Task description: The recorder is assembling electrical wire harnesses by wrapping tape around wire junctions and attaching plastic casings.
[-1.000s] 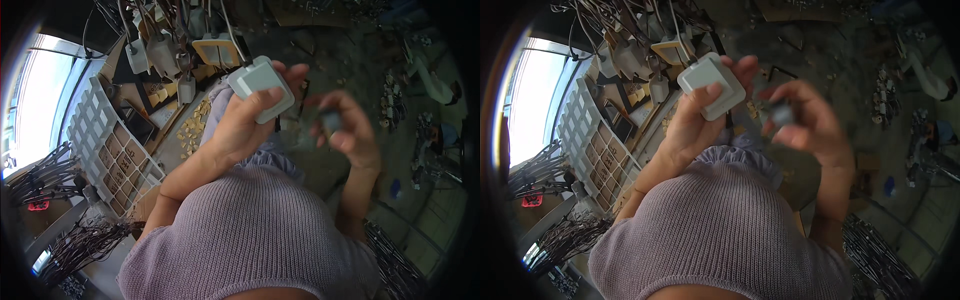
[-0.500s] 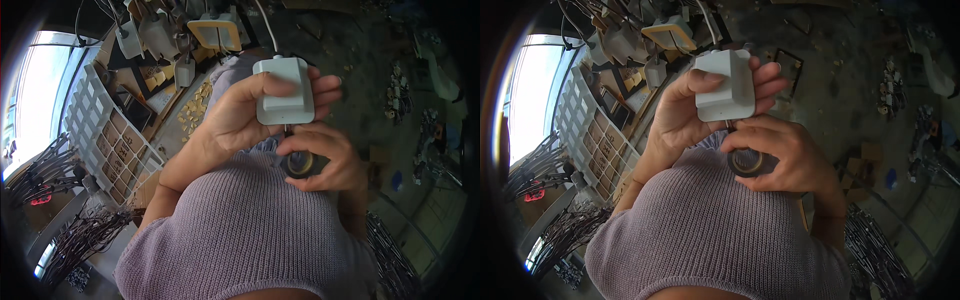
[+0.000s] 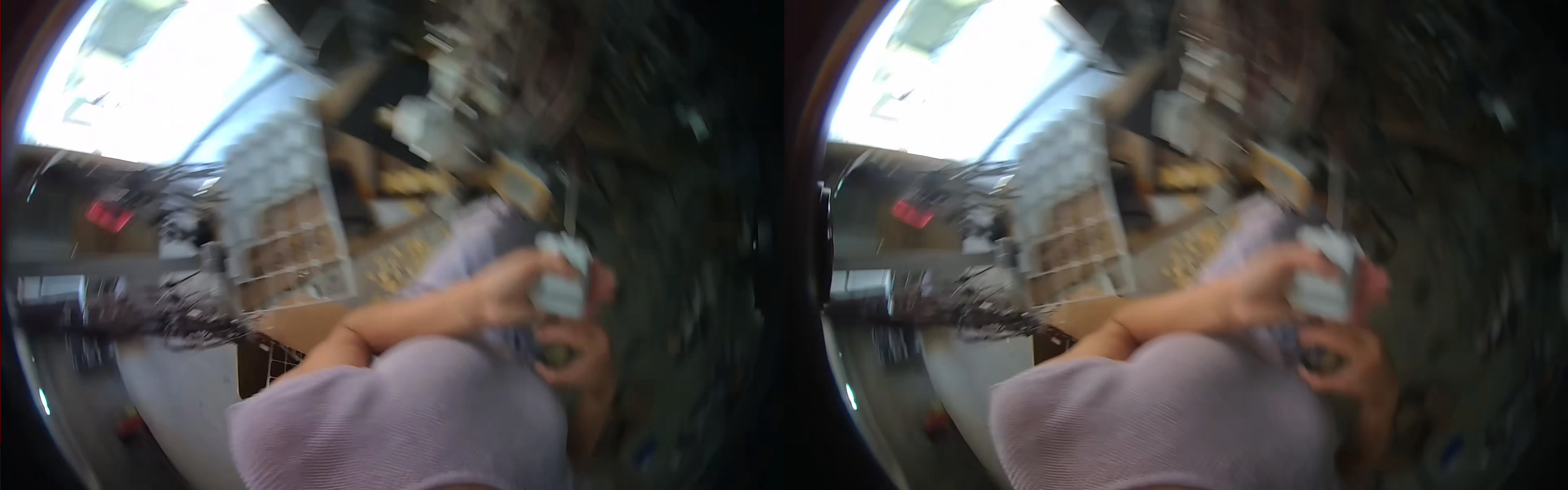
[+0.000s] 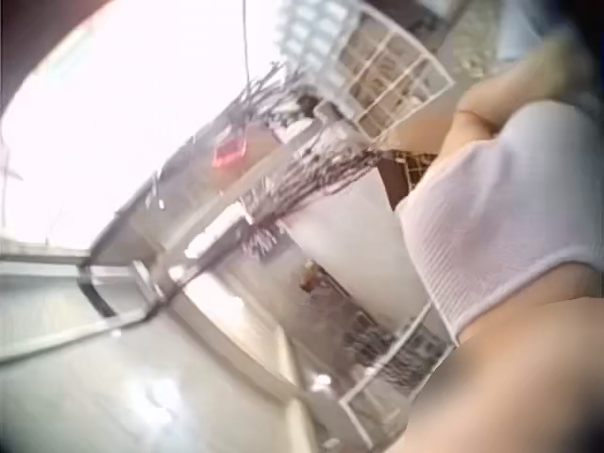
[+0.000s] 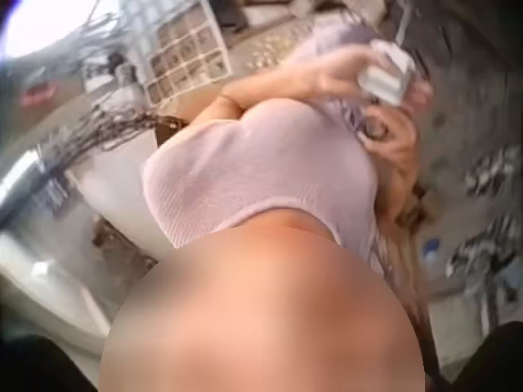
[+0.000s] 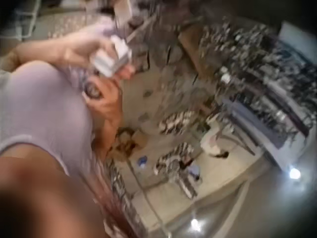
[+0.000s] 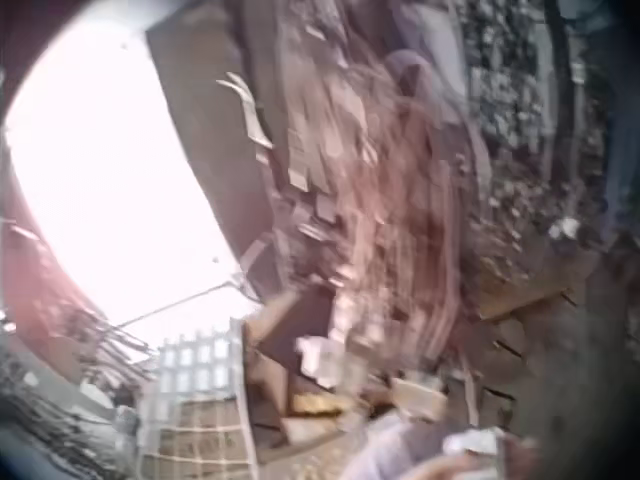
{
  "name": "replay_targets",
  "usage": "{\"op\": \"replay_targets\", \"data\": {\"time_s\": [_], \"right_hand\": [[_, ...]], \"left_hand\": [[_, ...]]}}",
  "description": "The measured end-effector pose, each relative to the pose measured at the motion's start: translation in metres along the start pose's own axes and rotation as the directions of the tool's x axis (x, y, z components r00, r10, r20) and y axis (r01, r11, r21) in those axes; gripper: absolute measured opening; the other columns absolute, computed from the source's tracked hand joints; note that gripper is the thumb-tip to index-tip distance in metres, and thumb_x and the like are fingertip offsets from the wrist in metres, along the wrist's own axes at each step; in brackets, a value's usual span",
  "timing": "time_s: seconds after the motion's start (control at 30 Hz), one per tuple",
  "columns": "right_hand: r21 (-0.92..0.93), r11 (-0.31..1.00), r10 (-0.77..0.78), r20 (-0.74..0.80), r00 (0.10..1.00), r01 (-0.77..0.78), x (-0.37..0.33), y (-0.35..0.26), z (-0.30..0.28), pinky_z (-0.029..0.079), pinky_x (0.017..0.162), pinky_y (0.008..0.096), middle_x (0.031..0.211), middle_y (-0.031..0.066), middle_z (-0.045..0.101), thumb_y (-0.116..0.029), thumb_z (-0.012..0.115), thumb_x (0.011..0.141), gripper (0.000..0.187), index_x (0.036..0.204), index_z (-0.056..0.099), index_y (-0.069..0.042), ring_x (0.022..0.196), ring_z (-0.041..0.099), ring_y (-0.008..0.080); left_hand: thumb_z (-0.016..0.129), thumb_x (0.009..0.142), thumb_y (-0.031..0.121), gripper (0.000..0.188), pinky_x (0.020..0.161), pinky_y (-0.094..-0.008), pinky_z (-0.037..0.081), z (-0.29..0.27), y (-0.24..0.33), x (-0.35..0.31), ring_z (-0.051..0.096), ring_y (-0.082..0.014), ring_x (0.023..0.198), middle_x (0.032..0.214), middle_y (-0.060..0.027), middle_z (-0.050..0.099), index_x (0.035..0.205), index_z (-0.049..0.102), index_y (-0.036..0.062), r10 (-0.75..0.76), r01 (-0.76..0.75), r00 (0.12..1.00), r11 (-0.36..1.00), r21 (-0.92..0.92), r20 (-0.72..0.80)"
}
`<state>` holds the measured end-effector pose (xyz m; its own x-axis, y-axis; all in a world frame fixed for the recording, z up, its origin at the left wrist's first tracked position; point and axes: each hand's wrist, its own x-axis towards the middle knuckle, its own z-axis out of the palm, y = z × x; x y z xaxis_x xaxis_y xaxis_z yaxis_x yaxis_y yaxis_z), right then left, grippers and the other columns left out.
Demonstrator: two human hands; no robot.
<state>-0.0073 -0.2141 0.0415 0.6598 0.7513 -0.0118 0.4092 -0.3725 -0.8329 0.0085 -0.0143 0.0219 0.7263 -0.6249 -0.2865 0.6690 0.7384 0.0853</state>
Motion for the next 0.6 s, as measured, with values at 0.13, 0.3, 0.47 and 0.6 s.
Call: {"op": "replay_targets", "data": {"time_s": [0.13, 0.3, 0.47, 0.6], "right_hand": [[-0.012, 0.993, -0.119, 0.002, 0.993, 0.119, 0.012, 0.01, 0.003, 0.052, 0.08, 0.0364, 0.093, 0.0115, 0.066, -0.007, 0.08, 0.049, 0.043, 0.088, 0.065, -0.004, 0.088, 0.065, 0.0261], [-0.132, 0.968, -0.218, -0.022, 0.976, 0.214, 0.02, 0.026, 0.006, 0.05, 0.082, 0.0383, 0.092, 0.0127, 0.064, -0.007, 0.078, 0.05, 0.047, 0.094, 0.063, -0.004, 0.088, 0.063, 0.0295], [0.252, 0.938, 0.252, -0.017, 0.968, -0.24, 0.01, 0.023, 0.002, 0.049, 0.087, 0.0379, 0.111, 0.0116, 0.063, -0.005, 0.078, 0.063, 0.044, 0.105, 0.064, -0.008, 0.099, 0.06, 0.0276], [0.029, 0.985, -0.173, 0.052, 0.983, 0.172, 0.015, 0.016, -0.004, 0.05, 0.084, 0.0354, 0.104, 0.0114, 0.064, -0.003, 0.078, 0.06, 0.044, 0.102, 0.064, -0.006, 0.096, 0.061, 0.0266]], "left_hand": [[0.057, 0.081, 0.006, 0.033, 0.093, -0.0378, 0.048, 0.005, -0.002, 0.001, 0.06, -0.0277, 0.109, 0.116, -0.016, 0.062, 0.114, 0.052, 0.0046, 0.029, -0.017, 0.991, 0.995, -0.095, 0.132], [0.061, 0.077, 0.008, 0.04, 0.085, -0.0273, 0.048, -0.004, 0.0, -0.006, 0.059, -0.0151, 0.1, 0.104, -0.008, 0.062, 0.116, 0.051, 0.0051, 0.333, -0.384, 0.921, 0.857, 0.344, 0.202], [0.063, 0.075, 0.011, 0.051, 0.09, -0.029, 0.042, -0.006, -0.008, -0.009, 0.052, -0.0107, 0.105, 0.11, -0.0054, 0.055, 0.123, 0.047, 0.0045, 0.383, -0.529, 0.844, 0.481, 0.699, 0.375], [0.061, 0.078, 0.009, 0.049, 0.083, -0.0279, 0.047, -0.002, -0.01, -0.002, 0.056, -0.0143, 0.098, 0.11, -0.0047, 0.057, 0.124, 0.045, 0.0101, 0.296, -0.359, 0.922, 0.893, 0.27, 0.248]]}}
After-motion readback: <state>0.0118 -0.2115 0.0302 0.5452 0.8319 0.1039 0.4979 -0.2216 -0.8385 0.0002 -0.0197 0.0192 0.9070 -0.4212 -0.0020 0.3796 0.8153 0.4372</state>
